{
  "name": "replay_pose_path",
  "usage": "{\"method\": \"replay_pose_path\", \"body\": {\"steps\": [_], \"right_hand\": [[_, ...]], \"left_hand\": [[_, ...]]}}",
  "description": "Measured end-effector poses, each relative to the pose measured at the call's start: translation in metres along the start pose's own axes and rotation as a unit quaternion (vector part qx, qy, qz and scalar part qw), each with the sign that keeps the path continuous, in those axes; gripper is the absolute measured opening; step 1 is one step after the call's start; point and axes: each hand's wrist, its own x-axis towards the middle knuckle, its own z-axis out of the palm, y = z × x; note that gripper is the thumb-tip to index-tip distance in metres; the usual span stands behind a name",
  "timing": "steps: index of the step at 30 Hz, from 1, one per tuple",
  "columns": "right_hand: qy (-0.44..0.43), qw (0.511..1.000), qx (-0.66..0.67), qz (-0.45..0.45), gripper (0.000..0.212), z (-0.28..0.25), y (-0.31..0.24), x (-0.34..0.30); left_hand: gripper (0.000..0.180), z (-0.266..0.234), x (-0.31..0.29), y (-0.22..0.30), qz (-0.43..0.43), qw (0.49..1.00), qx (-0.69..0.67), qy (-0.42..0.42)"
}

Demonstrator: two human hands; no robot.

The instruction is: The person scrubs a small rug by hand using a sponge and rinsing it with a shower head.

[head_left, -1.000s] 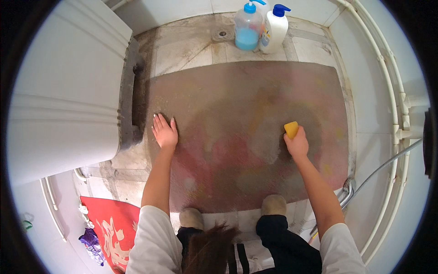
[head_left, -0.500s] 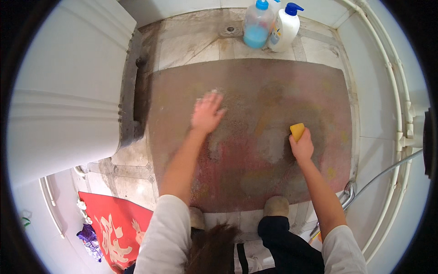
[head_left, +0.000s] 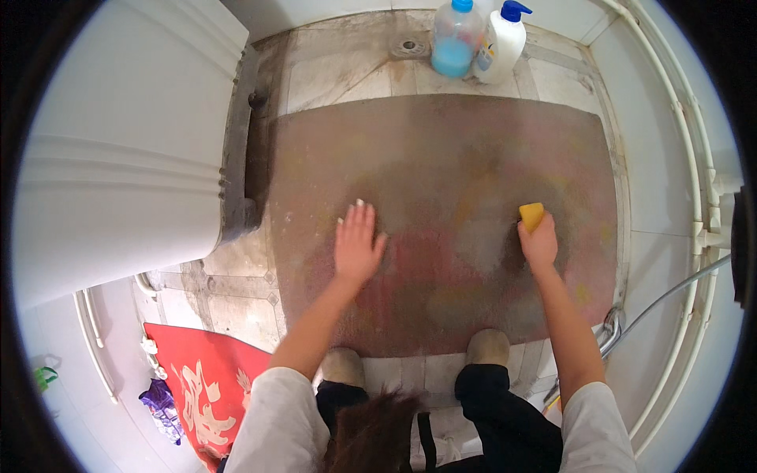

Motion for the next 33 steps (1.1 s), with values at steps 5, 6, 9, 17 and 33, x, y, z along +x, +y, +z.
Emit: {"method": "replay_pose_path", "body": {"steps": [5, 6, 9, 17, 33], "right_hand": [[0.072, 0.995, -0.067, -0.016, 0.062, -0.008, 0.029, 0.014], [0.109, 0.987, -0.106, -0.046, 0.066, -0.004, 0.033, 0.016], [0.094, 0.972, -0.118, -0.183, 0.071, 0.008, -0.002, 0.015], [0.120, 0.990, -0.054, -0.061, 0.060, 0.096, -0.150, 0.023], [0.049, 0.935, 0.065, -0.344, 0.054, 0.097, -0.222, -0.016]], "left_hand": [[0.064, 0.025, -0.065, 0.030, -0.148, 0.988, -0.030, 0.012], [0.066, 0.030, -0.074, 0.030, -0.209, 0.977, -0.037, 0.002], [0.066, 0.037, -0.087, 0.029, -0.279, 0.959, -0.025, 0.047], [0.064, 0.030, -0.081, 0.036, -0.278, 0.960, -0.021, 0.025], [0.063, 0.032, -0.081, 0.033, -0.287, 0.957, -0.028, 0.004]]}}
